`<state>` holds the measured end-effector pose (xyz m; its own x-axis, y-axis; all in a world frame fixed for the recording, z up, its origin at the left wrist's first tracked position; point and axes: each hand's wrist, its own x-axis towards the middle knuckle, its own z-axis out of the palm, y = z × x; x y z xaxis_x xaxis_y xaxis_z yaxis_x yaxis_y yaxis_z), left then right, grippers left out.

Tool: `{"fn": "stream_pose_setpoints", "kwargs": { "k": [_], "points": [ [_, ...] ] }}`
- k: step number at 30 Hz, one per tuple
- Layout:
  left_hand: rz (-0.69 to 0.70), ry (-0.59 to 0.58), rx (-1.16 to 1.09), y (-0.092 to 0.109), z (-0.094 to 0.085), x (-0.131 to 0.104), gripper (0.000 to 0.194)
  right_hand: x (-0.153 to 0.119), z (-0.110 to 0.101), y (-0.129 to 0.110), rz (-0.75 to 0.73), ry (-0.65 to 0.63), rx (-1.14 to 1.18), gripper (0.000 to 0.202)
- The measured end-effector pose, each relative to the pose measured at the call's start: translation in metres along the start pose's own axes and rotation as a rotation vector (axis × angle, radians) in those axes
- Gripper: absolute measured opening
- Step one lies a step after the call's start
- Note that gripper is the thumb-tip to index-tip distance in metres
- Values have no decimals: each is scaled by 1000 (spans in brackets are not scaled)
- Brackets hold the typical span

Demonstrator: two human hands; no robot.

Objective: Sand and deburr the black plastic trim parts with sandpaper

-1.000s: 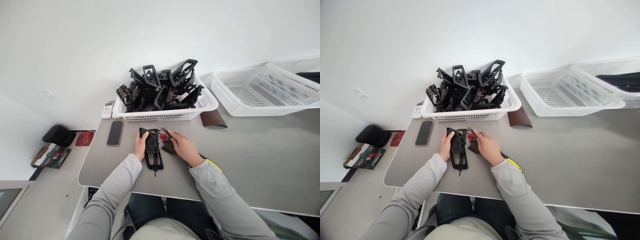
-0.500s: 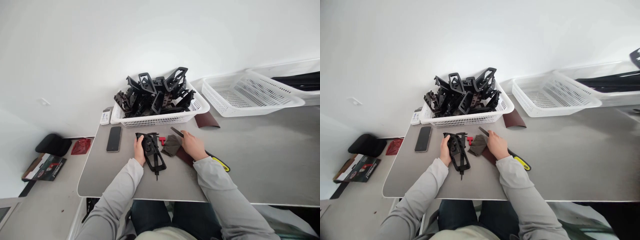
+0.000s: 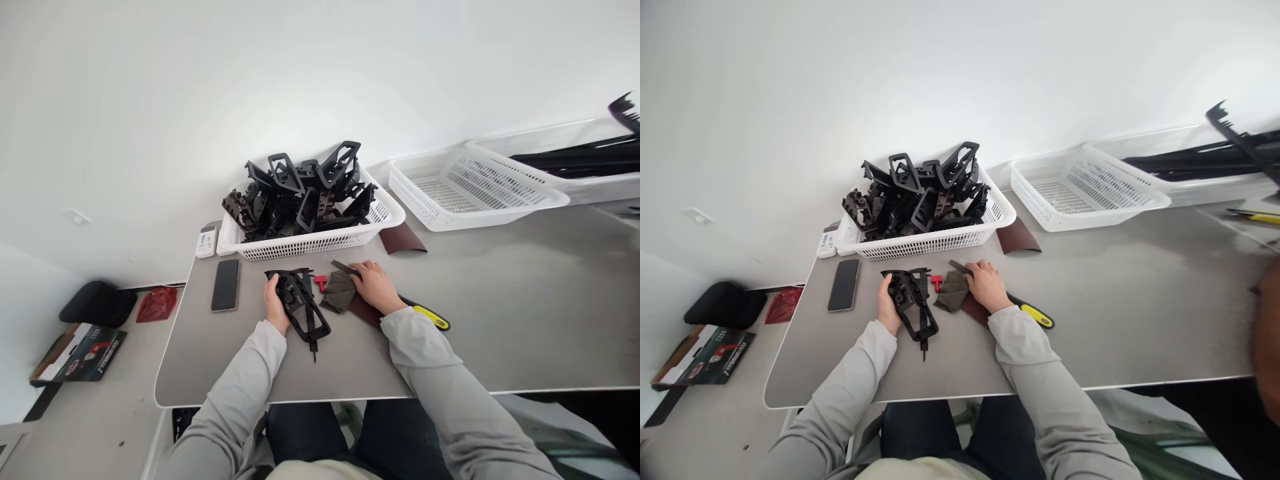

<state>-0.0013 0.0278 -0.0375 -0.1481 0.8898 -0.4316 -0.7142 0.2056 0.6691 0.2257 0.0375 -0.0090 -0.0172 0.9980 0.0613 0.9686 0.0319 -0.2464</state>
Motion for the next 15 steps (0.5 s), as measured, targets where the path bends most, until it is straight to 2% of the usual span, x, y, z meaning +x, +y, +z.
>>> {"fn": "stream_pose_setpoints", "kwargs": {
  "k": [3, 7, 12, 15],
  "points": [
    [-5, 0, 23, 0, -1, 1, 41, -1, -2, -1, -30, 94, 81, 37],
    [-15, -16, 39, 1, -1, 1, 43, -7, -5, -11, -160, 174, 237, 34],
    [-6, -29, 33, 0, -1, 2, 43, -17, -6, -28, -358, 69, 331, 31],
    [4, -30, 26, 0, -1, 2, 43, -20, -6, -34, -388, -48, 262, 34]
  ]
}}
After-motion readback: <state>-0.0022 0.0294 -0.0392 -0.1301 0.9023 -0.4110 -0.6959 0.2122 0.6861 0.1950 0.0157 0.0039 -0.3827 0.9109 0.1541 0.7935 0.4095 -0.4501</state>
